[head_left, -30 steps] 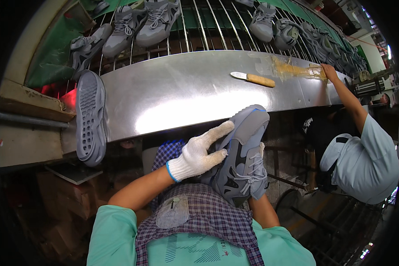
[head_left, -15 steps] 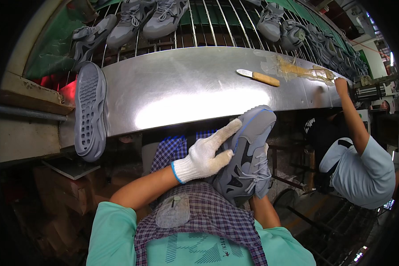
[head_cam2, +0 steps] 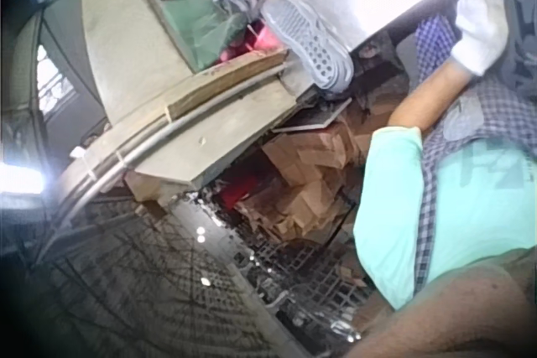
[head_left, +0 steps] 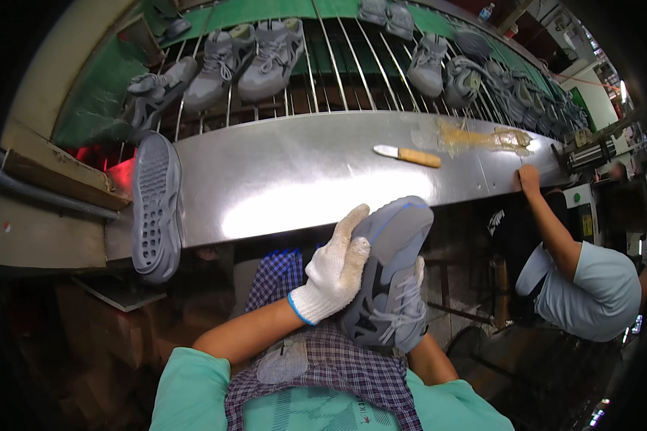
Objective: The person applies glue to the soles of several grey shoes using a small knife-like tool and then places them on an assembly line.
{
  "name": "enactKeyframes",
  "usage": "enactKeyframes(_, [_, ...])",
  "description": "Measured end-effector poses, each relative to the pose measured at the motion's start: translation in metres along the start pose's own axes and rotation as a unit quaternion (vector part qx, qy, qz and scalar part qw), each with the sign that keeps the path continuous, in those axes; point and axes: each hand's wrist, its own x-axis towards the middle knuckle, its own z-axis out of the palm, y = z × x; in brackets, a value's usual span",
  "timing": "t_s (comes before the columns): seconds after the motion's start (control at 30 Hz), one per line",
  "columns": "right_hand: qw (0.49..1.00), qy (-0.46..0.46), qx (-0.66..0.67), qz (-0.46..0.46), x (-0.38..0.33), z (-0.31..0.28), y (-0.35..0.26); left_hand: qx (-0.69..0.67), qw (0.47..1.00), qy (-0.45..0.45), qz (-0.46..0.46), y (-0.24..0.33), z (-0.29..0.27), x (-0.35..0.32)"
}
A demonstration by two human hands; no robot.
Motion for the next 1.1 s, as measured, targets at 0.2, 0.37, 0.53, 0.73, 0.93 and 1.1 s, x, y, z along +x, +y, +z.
enactKeyframes(0.2, [0.996, -0.073, -0.048, 0.023, -0.019, 0.056, -0.027, -0.048, 0.994, -0.090, -0.048, 0.053, -0.035, 0.057])
enactKeyframes(0.37, [0.968, -0.060, -0.242, -0.012, -0.007, 0.062, -0.023, 0.017, 0.987, -0.130, -0.098, 0.056, -0.065, 0.095])
enactKeyframes(0.53, [0.812, -0.156, -0.560, -0.053, -0.048, 0.128, -0.074, -0.041, 0.995, 0.045, -0.080, -0.002, -0.105, 0.091])
enactKeyframes(0.73, [0.714, -0.220, -0.634, -0.198, -0.089, 0.117, -0.111, -0.095, 0.986, 0.109, -0.081, -0.024, -0.112, 0.049])
enactKeyframes(0.93, [0.559, -0.098, -0.711, -0.415, -0.022, 0.121, -0.062, -0.067, 0.992, 0.089, -0.060, -0.026, -0.105, 0.061])
enactKeyframes(1.1, [0.517, -0.088, -0.715, -0.462, 0.028, 0.148, -0.071, -0.039, 0.994, 0.076, -0.066, -0.025, -0.105, 0.062])
